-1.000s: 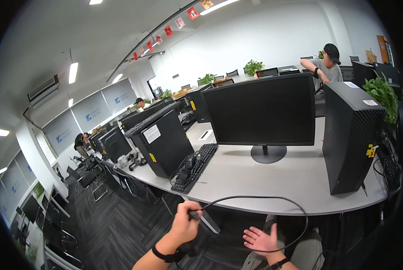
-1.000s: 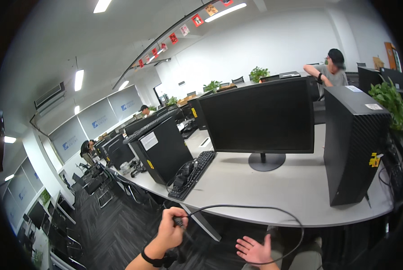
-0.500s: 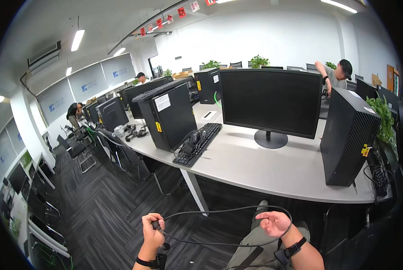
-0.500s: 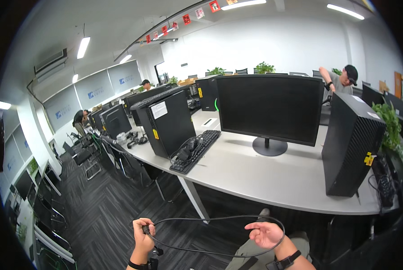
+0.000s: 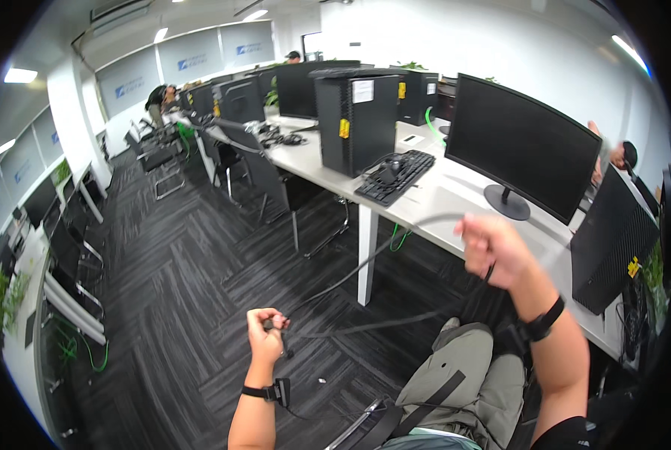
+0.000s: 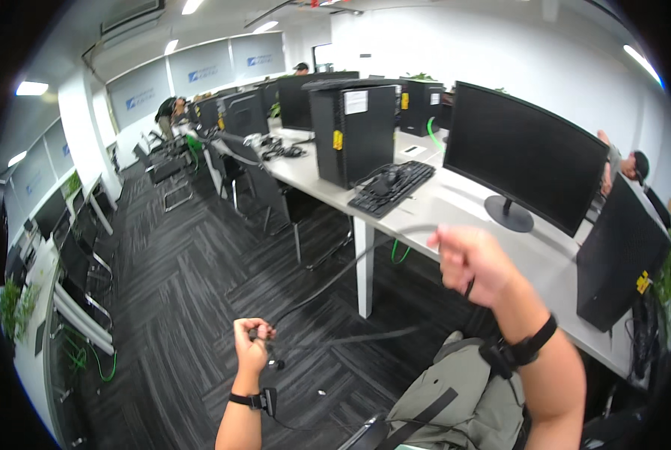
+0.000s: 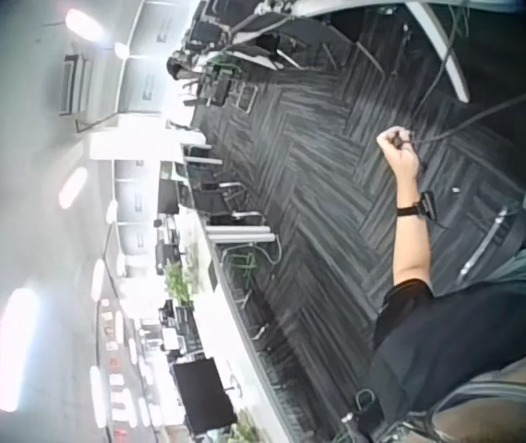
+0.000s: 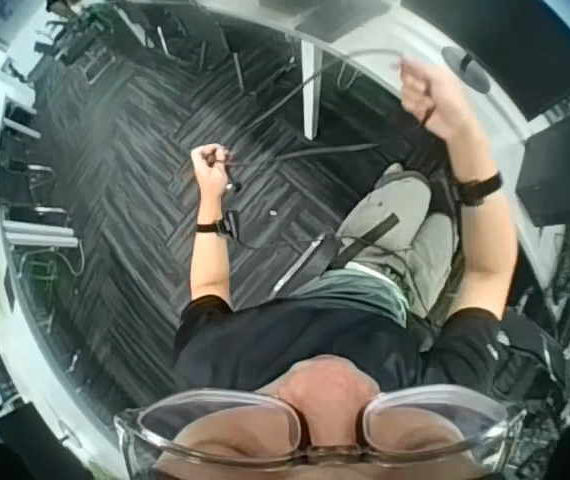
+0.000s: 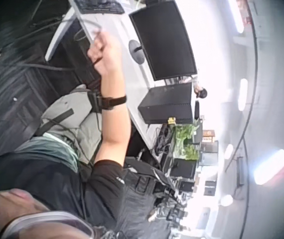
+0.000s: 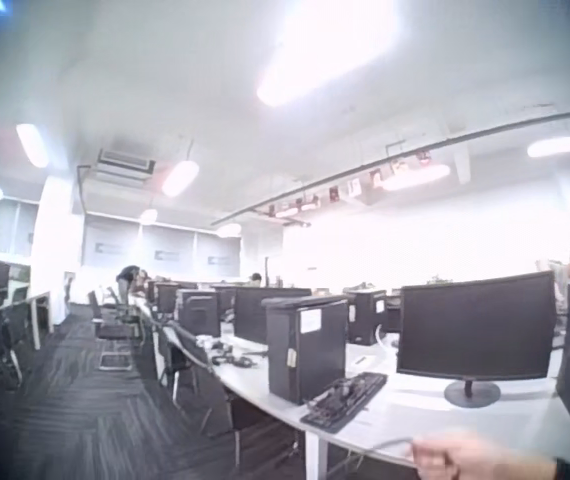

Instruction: Using a screwdriver to unscrew a panel on a computer tower in an office setting.

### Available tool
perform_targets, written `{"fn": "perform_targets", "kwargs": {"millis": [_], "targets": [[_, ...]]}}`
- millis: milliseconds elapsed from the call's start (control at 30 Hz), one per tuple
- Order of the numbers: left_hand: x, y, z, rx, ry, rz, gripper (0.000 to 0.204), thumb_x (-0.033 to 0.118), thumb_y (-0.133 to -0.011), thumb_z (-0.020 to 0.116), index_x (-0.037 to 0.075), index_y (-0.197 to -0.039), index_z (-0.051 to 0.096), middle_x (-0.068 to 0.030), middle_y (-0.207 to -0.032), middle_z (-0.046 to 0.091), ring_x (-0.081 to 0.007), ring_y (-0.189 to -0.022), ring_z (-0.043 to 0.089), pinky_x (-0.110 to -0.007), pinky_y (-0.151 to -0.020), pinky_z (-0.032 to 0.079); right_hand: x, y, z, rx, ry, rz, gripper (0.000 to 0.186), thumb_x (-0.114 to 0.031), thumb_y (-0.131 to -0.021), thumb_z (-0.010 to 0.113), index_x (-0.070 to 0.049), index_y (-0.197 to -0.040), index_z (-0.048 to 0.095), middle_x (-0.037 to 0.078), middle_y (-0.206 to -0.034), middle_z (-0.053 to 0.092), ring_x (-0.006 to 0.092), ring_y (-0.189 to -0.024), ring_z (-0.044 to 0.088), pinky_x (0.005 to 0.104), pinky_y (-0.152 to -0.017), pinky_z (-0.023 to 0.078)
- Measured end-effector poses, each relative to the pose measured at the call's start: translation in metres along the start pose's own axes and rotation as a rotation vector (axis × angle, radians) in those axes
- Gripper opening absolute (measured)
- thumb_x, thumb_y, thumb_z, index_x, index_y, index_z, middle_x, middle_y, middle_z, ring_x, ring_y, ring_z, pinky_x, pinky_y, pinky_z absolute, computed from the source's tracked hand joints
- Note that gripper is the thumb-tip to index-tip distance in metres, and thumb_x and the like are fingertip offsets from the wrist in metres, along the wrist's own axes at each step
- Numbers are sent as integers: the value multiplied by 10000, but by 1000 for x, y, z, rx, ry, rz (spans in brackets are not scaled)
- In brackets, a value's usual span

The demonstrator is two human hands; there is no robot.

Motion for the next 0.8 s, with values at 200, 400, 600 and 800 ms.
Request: {"fn": "perform_targets", "kwargs": {"millis": [200,400,600,800], "targets": [[-62,60,-24,-183,-499,-119,100,62,-887,634,25,-915,546,-76,-913,618,-118,-786,584,-282,-728,488,-62,-16,133,-201,380,-175,276,-220,-944,560,-91,-706,503,-62,-543,394,47,-416,341,237,-416,291],[-56,79,-11,-463,-547,-327,673,297,-787,782,-8,-1294,462,-201,-1213,573,-283,-1135,560,-373,-964,444,-63,-34,182,-73,665,-268,311,-235,-914,578,-84,-645,538,-19,-568,496,82,-459,425,262,-479,362],[22,30,56,-698,-372,-150,1428,409,-522,926,-75,-1476,-20,-287,-1546,65,-347,-1458,59,-396,-1184,104,-30,-48,183,138,583,-273,343,-263,-889,567,-75,-605,526,-1,-503,467,91,-421,435,261,-438,335],[39,-8,150,-577,-478,57,1480,440,-565,891,-73,-1434,-192,-350,-1517,-32,-443,-1437,45,-438,-1175,137,-13,-29,194,-17,366,-175,276,-252,-895,541,-53,-704,555,42,-624,537,100,-460,469,280,-437,334]]}}
Point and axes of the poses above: each hand's wrist, its own y-axis away from the middle knuckle, its own z-axis out of the palm, x = y × z, the point moved 2 cm from there along -y, towards the middle knuckle
